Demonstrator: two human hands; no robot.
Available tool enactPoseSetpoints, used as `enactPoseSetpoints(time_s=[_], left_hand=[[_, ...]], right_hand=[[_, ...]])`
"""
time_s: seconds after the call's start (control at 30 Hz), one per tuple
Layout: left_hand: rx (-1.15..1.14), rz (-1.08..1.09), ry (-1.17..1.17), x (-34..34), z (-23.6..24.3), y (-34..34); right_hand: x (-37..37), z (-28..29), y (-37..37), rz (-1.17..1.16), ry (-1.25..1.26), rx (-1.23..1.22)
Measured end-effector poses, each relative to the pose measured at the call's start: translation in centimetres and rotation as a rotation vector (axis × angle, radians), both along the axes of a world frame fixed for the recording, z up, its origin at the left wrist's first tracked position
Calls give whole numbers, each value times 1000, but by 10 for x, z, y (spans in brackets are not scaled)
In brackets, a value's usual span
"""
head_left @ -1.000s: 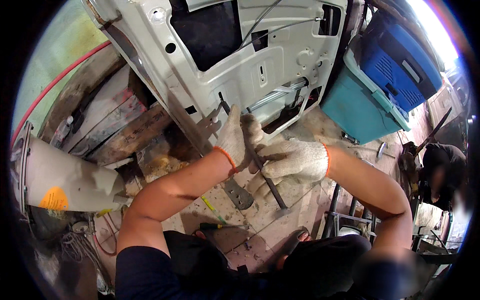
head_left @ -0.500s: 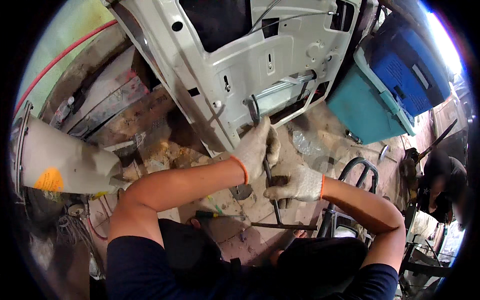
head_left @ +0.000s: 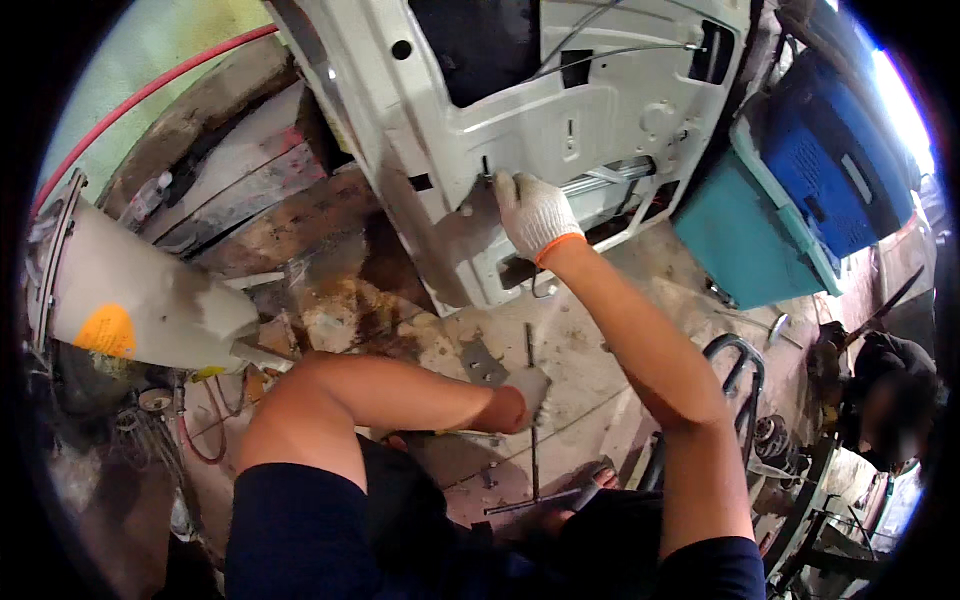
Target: The person is working on a detached car door, using a screwdriver to remove screws and a metal rod to adjust internal mechanisms. The person manipulates the door panel and internal components while sitting on the floor of a workshop.
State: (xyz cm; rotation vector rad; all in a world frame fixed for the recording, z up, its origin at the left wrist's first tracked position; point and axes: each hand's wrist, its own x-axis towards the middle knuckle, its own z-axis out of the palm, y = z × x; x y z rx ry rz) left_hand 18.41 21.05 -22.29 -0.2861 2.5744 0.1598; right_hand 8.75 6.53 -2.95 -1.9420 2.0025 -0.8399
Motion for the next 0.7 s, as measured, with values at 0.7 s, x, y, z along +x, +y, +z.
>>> enactPoseSetpoints(time_s=[0.7], left_hand=[[1470, 2163, 412, 19, 56, -4]], right_hand=[[-29, -131, 54, 6, 197, 216]])
